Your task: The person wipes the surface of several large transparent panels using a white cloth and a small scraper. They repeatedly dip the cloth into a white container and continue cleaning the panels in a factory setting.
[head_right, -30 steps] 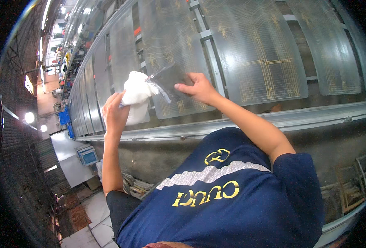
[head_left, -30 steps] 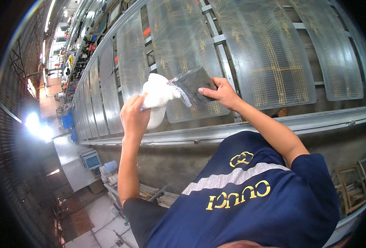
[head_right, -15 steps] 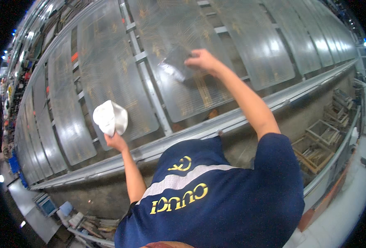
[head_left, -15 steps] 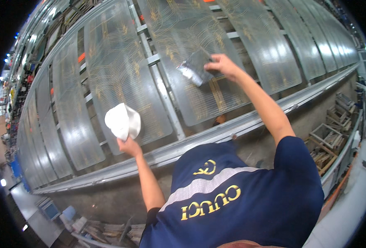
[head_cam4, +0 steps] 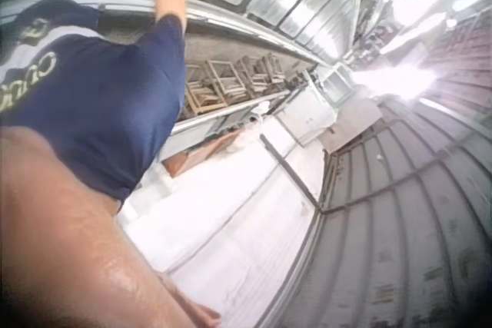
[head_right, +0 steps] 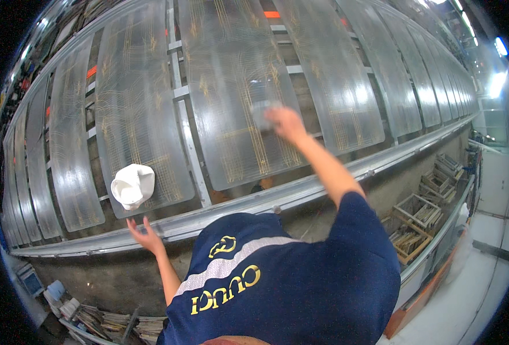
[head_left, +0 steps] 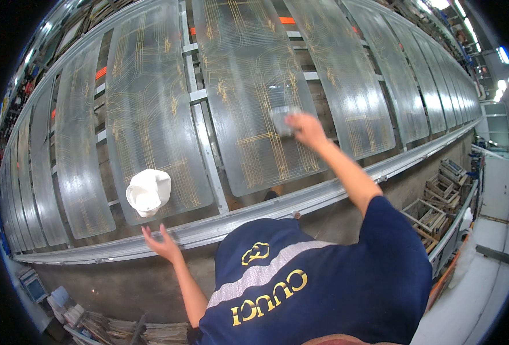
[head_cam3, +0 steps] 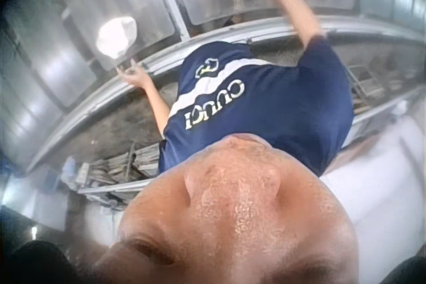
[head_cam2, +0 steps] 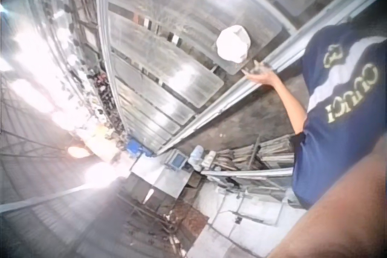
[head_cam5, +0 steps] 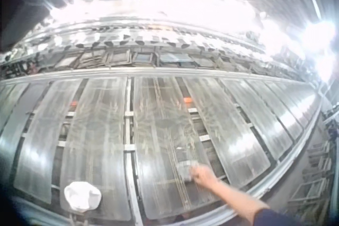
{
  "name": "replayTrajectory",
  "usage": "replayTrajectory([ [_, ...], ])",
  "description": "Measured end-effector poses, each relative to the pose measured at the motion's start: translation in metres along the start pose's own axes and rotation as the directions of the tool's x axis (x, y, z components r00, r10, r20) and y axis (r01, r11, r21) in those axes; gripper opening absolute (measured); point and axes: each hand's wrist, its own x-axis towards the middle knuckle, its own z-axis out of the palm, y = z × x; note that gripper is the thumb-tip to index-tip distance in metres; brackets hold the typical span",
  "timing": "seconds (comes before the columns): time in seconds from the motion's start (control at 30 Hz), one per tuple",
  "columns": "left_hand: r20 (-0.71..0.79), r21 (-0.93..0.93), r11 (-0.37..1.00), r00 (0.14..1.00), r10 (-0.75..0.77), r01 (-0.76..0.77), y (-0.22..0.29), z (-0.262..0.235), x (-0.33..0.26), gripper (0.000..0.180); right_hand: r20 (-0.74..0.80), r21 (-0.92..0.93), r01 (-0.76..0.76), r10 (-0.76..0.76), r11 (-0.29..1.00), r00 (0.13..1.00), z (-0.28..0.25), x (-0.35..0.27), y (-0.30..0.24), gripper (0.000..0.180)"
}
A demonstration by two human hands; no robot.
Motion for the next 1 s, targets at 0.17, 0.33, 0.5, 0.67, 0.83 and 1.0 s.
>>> replayTrajectory([
  [0.17,-0.082,-0.084,0.938,0.936,-0.343,0.337,-0.050,-0.023,-0.151,0.053,0.086,0.015,-0.060,0.058,0.998,0.995,-0.022,-0.085,-0.075,0.057],
  [0.33,-0.022,0.008,0.765,0.765,-0.644,0.644,-0.037,-0.041,-0.257,0.053,0.149,0.192,-0.264,0.237,0.945,0.960,-0.051,0.041,-0.002,0.041],
  [0.5,0.087,0.061,0.835,0.830,-0.551,0.547,-0.001,-0.096,-0.215,0.052,0.146,0.111,-0.157,0.140,0.981,0.979,-0.041,0.162,0.075,0.045],
  [0.67,0.117,0.133,0.868,0.863,-0.492,0.478,0.039,-0.152,-0.187,0.051,0.060,0.180,-0.009,-0.001,0.984,0.998,0.005,0.050,0.026,0.054],
  [0.83,0.203,0.214,0.869,0.850,-0.487,0.447,0.060,-0.165,-0.173,0.050,0.109,0.096,0.037,-0.047,0.995,0.993,-0.025,-0.149,-0.075,0.069],
  [1.0,0.240,0.257,0.866,0.840,-0.486,0.428,0.077,-0.168,-0.171,0.049,0.128,0.319,-0.038,-0.003,0.947,0.992,-0.051,-0.097,-0.061,0.060],
])
